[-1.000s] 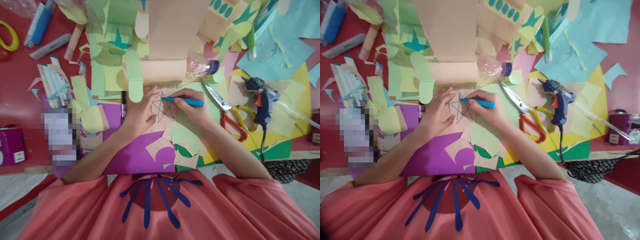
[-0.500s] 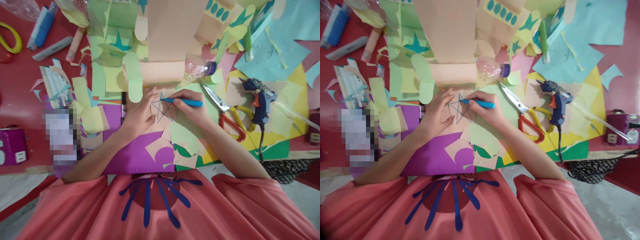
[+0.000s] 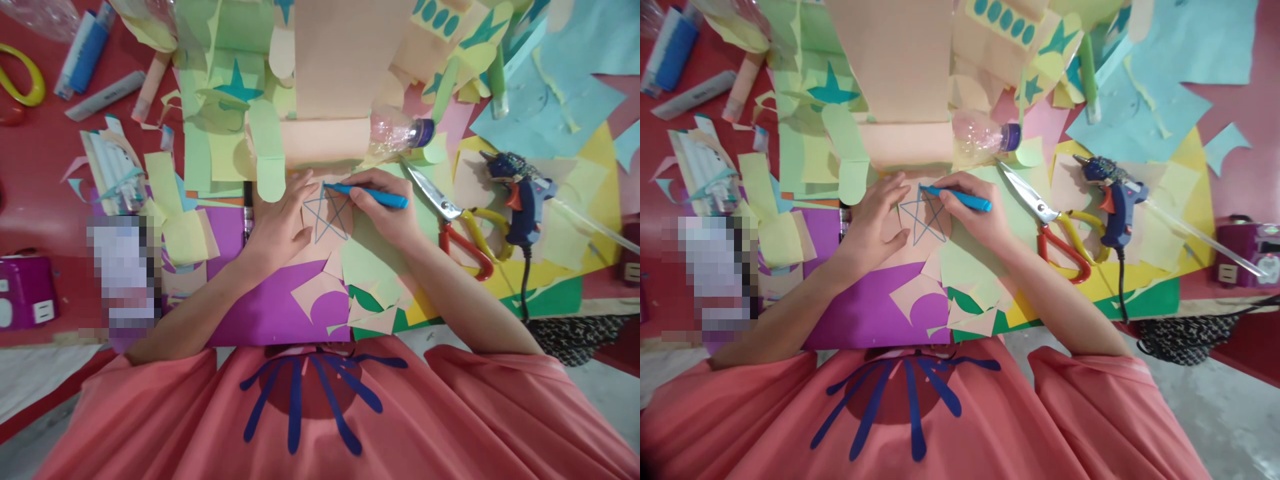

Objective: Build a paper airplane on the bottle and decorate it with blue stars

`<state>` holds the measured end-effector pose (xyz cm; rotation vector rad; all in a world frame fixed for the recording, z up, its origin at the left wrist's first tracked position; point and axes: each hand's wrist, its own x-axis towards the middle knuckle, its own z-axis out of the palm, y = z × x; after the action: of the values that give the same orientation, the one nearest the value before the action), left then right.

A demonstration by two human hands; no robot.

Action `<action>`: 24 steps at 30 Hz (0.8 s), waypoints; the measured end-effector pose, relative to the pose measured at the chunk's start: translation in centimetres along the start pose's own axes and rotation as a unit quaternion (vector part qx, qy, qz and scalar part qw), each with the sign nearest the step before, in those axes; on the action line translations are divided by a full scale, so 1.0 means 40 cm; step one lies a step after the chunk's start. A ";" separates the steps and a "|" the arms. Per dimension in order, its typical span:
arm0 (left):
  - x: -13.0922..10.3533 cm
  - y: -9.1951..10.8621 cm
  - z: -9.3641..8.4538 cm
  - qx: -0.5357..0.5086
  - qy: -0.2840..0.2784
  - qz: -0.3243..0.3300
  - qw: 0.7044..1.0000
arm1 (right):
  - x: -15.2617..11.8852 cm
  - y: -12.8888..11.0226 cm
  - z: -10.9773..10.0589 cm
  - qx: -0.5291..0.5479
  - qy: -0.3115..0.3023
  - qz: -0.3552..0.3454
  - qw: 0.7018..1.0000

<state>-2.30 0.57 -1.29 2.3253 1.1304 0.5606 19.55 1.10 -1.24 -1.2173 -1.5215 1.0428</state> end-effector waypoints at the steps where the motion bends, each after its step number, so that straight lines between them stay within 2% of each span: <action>1: 0.000 0.000 0.001 0.001 0.000 -0.002 1.000 | 0.000 0.000 0.000 -0.002 0.001 0.000 1.000; 17: 0.001 0.003 0.005 -0.009 0.003 -0.006 1.000 | 0.000 -0.017 -0.004 -0.022 -0.038 0.004 0.999; 24: 0.001 0.001 0.003 -0.007 -0.008 -0.005 1.000 | -0.001 -0.013 -0.002 -0.011 -0.018 0.000 1.000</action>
<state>-2.18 0.56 -1.36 2.3075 1.1258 0.5443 19.51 0.99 -0.74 -1.2189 -1.5644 1.0548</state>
